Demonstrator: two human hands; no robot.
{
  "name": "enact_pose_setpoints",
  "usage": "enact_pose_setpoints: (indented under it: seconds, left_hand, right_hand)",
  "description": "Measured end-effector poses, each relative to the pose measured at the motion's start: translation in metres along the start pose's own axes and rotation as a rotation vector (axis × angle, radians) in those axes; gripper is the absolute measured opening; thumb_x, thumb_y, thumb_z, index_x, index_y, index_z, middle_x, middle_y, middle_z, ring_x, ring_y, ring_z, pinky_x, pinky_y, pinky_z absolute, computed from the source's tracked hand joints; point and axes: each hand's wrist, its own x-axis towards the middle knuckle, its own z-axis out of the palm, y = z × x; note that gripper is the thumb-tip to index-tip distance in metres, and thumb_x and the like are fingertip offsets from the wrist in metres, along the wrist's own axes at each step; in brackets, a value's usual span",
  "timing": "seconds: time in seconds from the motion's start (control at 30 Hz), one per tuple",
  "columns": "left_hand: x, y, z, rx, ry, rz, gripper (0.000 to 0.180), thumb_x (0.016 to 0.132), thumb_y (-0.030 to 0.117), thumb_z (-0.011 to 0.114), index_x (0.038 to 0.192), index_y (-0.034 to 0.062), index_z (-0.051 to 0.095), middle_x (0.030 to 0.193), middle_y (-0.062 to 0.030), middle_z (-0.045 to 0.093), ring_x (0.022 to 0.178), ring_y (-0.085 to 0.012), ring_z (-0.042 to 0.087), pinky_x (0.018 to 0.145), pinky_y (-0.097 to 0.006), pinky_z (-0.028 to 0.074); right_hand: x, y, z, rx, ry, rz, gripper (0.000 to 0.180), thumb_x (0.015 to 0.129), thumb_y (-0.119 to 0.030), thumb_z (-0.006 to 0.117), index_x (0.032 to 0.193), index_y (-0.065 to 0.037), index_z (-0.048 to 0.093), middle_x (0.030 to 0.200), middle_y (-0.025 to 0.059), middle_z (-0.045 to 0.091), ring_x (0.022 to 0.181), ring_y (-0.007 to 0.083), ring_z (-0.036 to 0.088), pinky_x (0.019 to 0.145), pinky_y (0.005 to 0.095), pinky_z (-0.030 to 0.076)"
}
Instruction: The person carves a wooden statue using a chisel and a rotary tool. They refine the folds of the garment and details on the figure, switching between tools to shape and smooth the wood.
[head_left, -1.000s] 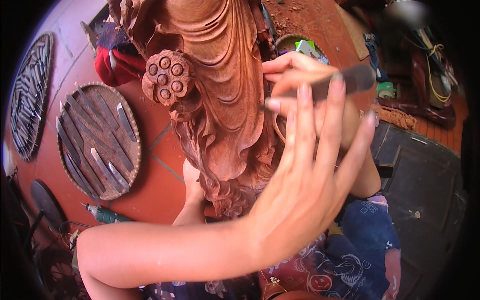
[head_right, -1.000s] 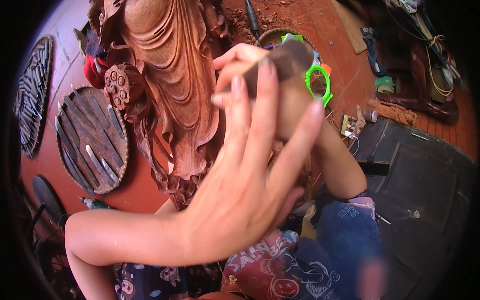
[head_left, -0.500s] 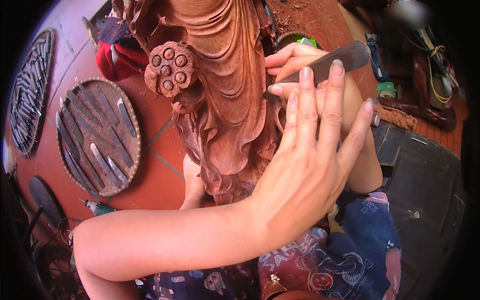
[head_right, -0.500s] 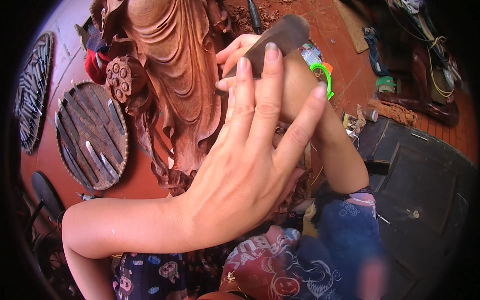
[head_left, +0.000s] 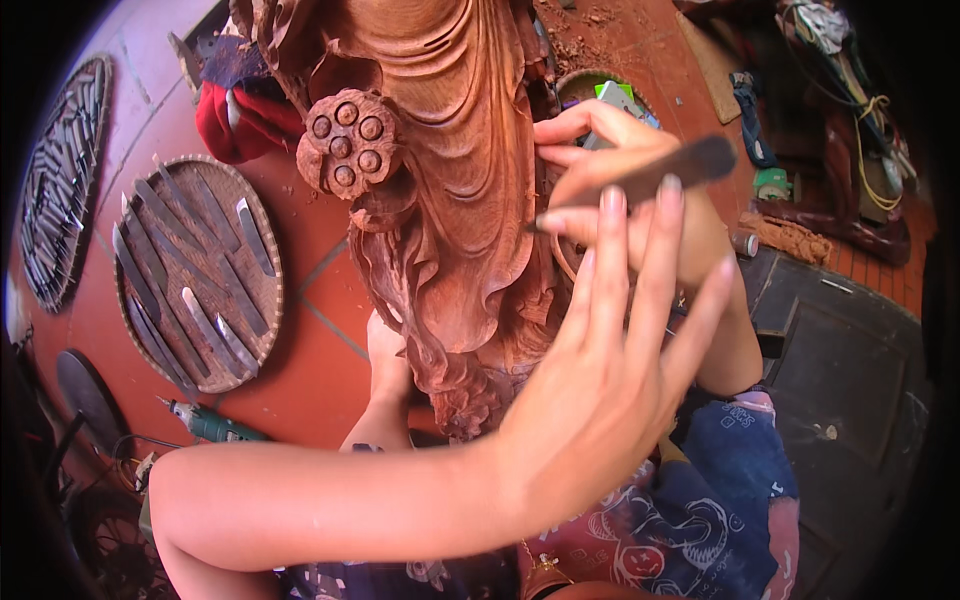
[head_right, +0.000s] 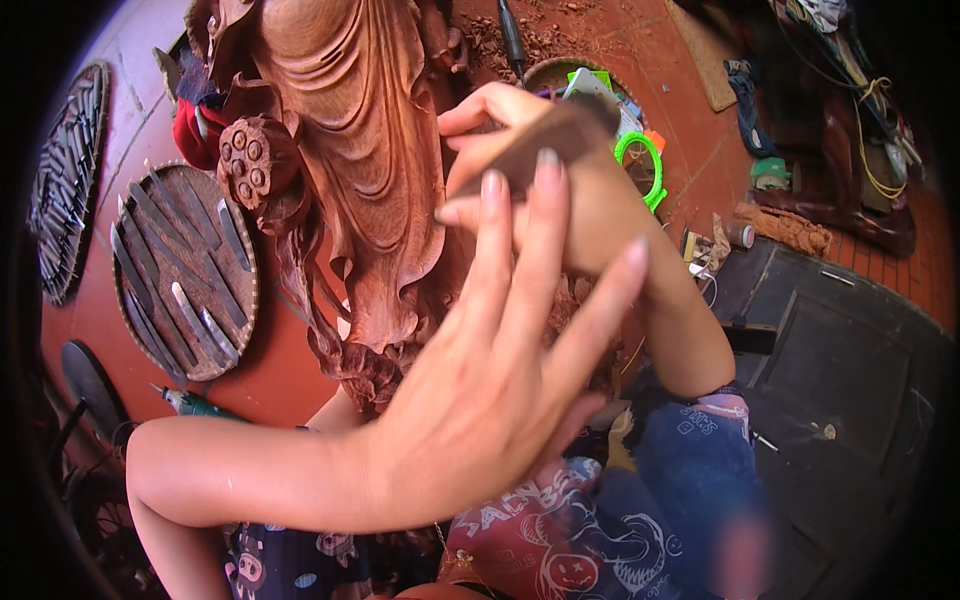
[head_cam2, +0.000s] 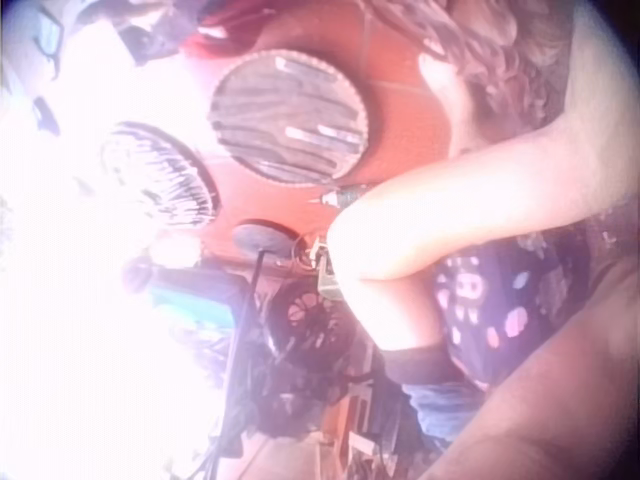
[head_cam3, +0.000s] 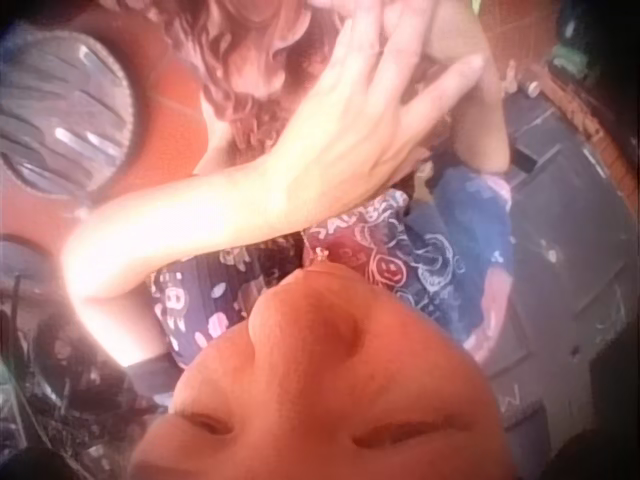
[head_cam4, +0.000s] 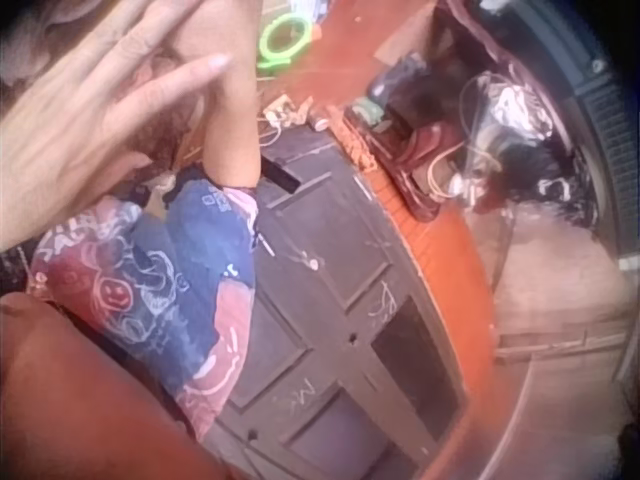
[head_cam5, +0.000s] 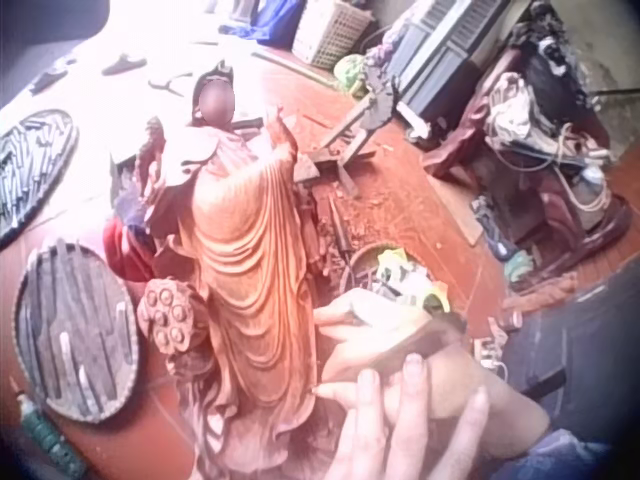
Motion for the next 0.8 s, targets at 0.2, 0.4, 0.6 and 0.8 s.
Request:
enact_pose_setpoints:
  seconds: [0.2,0.4,0.6,0.8]
  left_hand:
    - [0.006,0.004,-0.002,-0.030,0.023,-0.016,0.064,0.093,0.020,0.051,0.153,-0.0009,0.041,0.157,-0.0447,0.021,0.142,-0.0654,0.028,0.117,-0.063,0.031]
    - [0.014,-0.010,0.002,0.019,0.060,0.020,0.065,0.092,0.018,0.051,0.153,-0.0012,0.041,0.157,-0.0453,0.021,0.143,-0.0655,0.026,0.117,-0.063,0.030]
    - [0.006,-0.003,0.003,0.028,-0.029,0.027,0.063,0.093,0.018,0.050,0.153,-0.0007,0.042,0.157,-0.0446,0.022,0.143,-0.0650,0.026,0.116,-0.060,0.035]
    - [0.010,-0.006,0.001,0.065,-0.020,0.069,0.062,0.093,0.019,0.050,0.152,0.0005,0.044,0.157,-0.0439,0.024,0.143,-0.0649,0.027,0.115,-0.058,0.038]
  right_hand:
    - [0.000,0.013,0.000,-0.129,-0.048,-0.012,0.022,0.084,-0.021,0.080,0.088,-0.001,0.073,0.108,0.0169,0.067,0.090,0.0244,0.067,0.073,0.0347,0.054]
    - [0.002,0.021,0.002,0.123,-0.015,0.054,0.017,0.084,-0.018,0.079,0.089,-0.003,0.074,0.110,0.0156,0.065,0.095,0.0228,0.067,0.075,0.0338,0.055]
    - [-0.004,0.019,0.003,-0.012,0.002,0.022,0.018,0.085,-0.017,0.080,0.087,-0.002,0.071,0.104,0.0117,0.069,0.091,0.0185,0.067,0.070,0.0318,0.054]
    - [0.000,0.026,-0.001,-0.006,-0.002,-0.063,0.019,0.085,-0.018,0.080,0.090,-0.002,0.071,0.102,0.0127,0.069,0.087,0.0217,0.068,0.070,0.0333,0.054]
